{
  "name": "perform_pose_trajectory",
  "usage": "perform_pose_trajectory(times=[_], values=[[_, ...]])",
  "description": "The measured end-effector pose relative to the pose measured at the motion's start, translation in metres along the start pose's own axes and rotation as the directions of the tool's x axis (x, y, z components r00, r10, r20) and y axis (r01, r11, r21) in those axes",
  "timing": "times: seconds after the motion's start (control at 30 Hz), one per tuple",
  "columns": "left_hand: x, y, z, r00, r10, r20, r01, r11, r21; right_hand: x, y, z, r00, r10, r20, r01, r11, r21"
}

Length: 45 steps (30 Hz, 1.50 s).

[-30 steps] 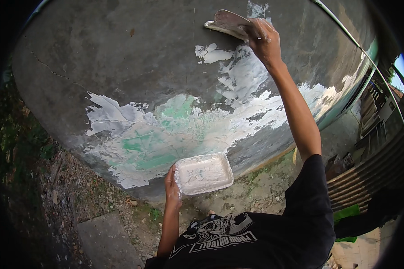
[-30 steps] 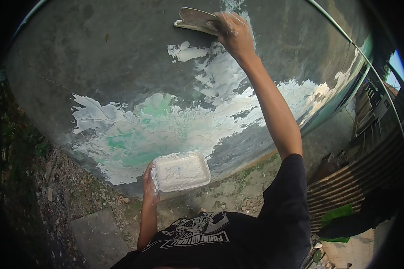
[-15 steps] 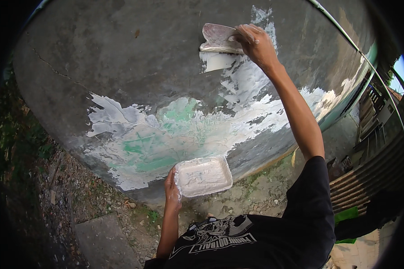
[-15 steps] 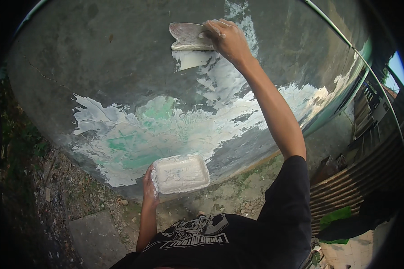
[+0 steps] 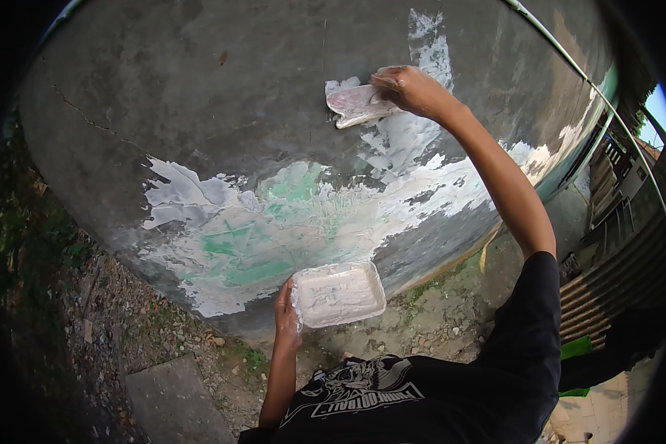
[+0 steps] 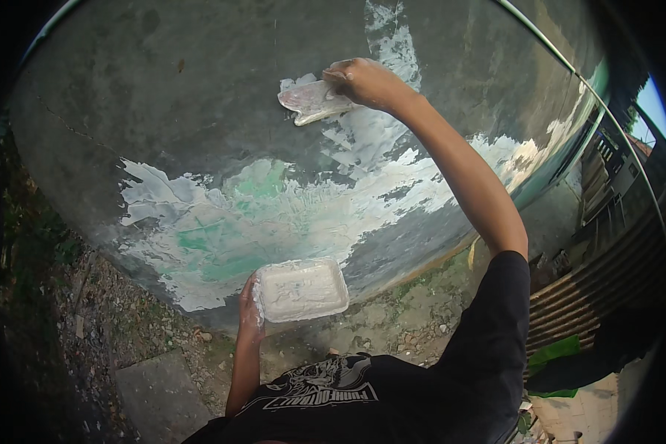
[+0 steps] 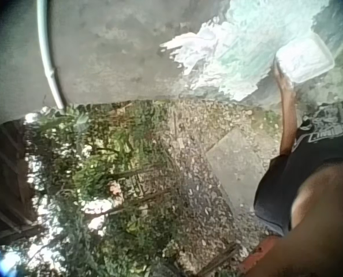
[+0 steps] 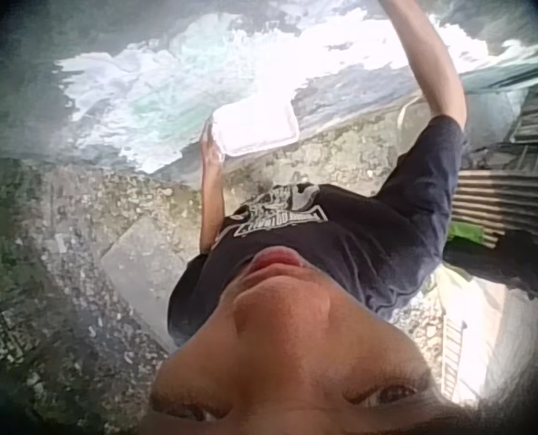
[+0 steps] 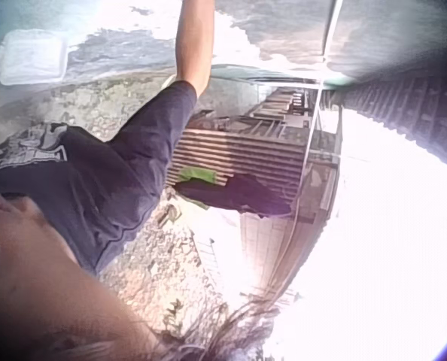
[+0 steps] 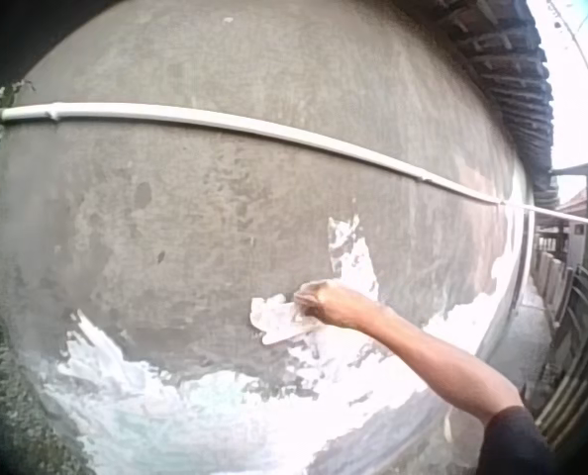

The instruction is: Apply wall putty to a concrete wall using a scraper.

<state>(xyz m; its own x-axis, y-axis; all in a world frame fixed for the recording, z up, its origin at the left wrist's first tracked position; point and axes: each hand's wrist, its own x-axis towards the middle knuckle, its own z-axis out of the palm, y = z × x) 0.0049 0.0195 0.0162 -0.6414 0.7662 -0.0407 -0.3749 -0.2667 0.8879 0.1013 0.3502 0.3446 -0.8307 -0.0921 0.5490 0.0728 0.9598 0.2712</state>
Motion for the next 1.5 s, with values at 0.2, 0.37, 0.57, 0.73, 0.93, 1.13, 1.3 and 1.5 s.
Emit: perform_pose_trajectory(times=[0.2,0.37,0.57,0.73,0.93,1.13,1.3,1.5], values=[[0.0,-0.003,-0.003,1.0,0.002,0.003,-0.002,1.0,-0.023,0.016,0.01,-0.003,0.986,-0.061,-0.153,0.027,0.976,-0.216],[0.002,-0.003,0.001,1.0,-0.028,0.008,0.028,1.0,-0.014,0.034,0.011,-0.031,0.97,-0.094,-0.225,0.011,0.939,-0.344],[0.0,-0.009,0.002,1.0,0.005,0.029,-0.005,1.0,-0.022,0.047,0.028,-0.064,0.945,-0.207,-0.252,0.108,0.928,-0.357],[-0.005,-0.002,0.001,1.0,-0.025,-0.005,0.025,0.999,-0.04,0.023,0.013,-0.06,0.91,-0.172,-0.377,0.115,0.979,-0.168],[-0.003,-0.003,-0.01,0.999,-0.036,-0.017,0.035,0.998,-0.057,-0.019,-0.006,0.021,0.979,-0.171,-0.108,0.149,0.971,-0.187],[-0.004,0.003,-0.011,1.0,0.013,-0.011,-0.014,0.999,-0.046,-0.012,0.01,0.017,0.92,-0.176,-0.349,0.074,0.955,-0.286],[-0.002,0.001,-0.011,0.999,0.035,0.01,-0.035,0.999,-0.005,0.009,0.022,-0.025,0.801,-0.144,-0.581,-0.036,0.957,-0.287],[-0.005,0.002,-0.013,1.0,0.015,0.003,-0.015,0.998,-0.055,-0.007,-0.001,-0.026,0.864,-0.021,-0.504,-0.019,0.997,-0.072]])
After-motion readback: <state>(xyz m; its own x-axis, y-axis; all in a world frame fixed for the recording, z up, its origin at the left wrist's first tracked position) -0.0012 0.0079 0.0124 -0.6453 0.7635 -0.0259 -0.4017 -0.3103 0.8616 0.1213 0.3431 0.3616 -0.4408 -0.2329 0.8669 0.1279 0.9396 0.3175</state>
